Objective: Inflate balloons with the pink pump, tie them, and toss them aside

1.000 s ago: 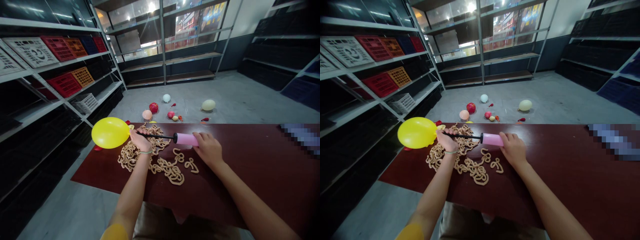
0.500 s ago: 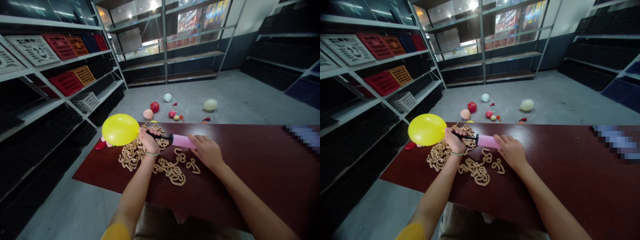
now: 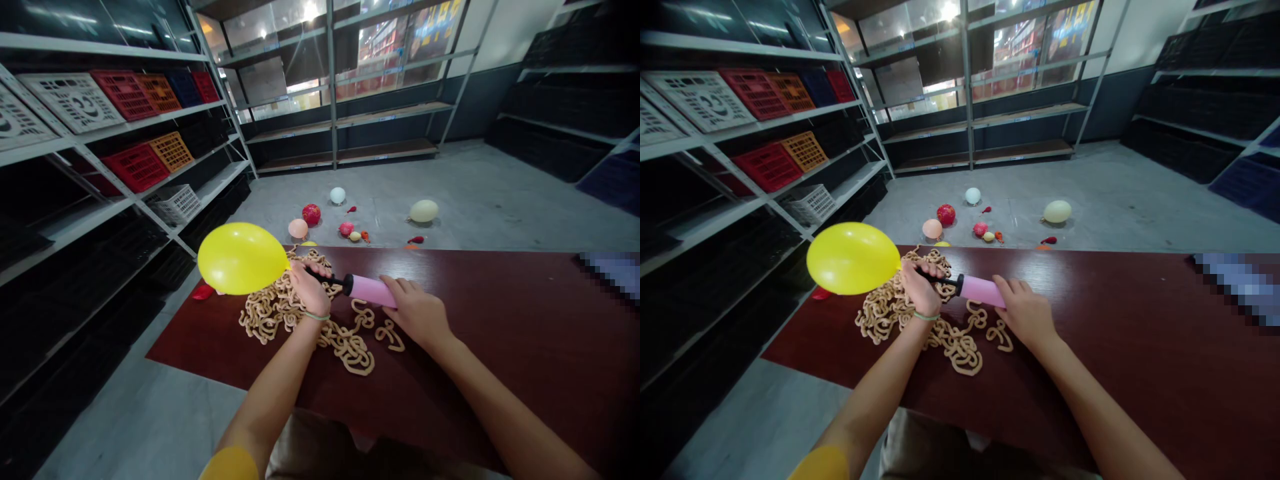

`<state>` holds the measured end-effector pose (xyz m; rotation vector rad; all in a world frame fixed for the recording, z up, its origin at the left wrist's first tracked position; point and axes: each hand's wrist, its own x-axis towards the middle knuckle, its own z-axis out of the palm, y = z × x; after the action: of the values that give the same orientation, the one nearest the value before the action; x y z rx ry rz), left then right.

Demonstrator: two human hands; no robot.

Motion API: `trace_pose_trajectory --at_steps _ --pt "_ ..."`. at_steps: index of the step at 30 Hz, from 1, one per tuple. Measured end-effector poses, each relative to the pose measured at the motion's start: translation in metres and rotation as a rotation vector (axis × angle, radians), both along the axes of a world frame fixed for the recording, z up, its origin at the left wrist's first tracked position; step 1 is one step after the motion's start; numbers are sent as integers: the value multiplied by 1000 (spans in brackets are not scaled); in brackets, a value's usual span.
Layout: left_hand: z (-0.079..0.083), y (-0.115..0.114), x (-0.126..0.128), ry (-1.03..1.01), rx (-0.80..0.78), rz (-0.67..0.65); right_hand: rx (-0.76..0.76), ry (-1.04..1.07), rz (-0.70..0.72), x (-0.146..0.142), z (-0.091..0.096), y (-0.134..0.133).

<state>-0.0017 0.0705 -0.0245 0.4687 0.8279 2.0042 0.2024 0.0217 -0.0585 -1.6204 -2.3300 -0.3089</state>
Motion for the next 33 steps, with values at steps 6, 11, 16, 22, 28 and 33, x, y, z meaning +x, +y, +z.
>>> trace_pose_trajectory --at_steps 6,11,16,22,28,33 --pt "-2 -2 13 51 37 -14 -18 34 65 -2 -3 5" --pt "11 5 -12 30 76 90 45 6 36 28 -1 20" --pt "19 8 -36 -51 82 185 91 -22 -14 47 1 26" --pt "11 7 -22 -78 -15 192 2 -56 -43 19 2 9" --pt "-5 6 9 -35 3 17 -48 -6 44 -10 -4 -1" --pt "4 6 6 19 75 -28 15 -11 35 9 -1 11"
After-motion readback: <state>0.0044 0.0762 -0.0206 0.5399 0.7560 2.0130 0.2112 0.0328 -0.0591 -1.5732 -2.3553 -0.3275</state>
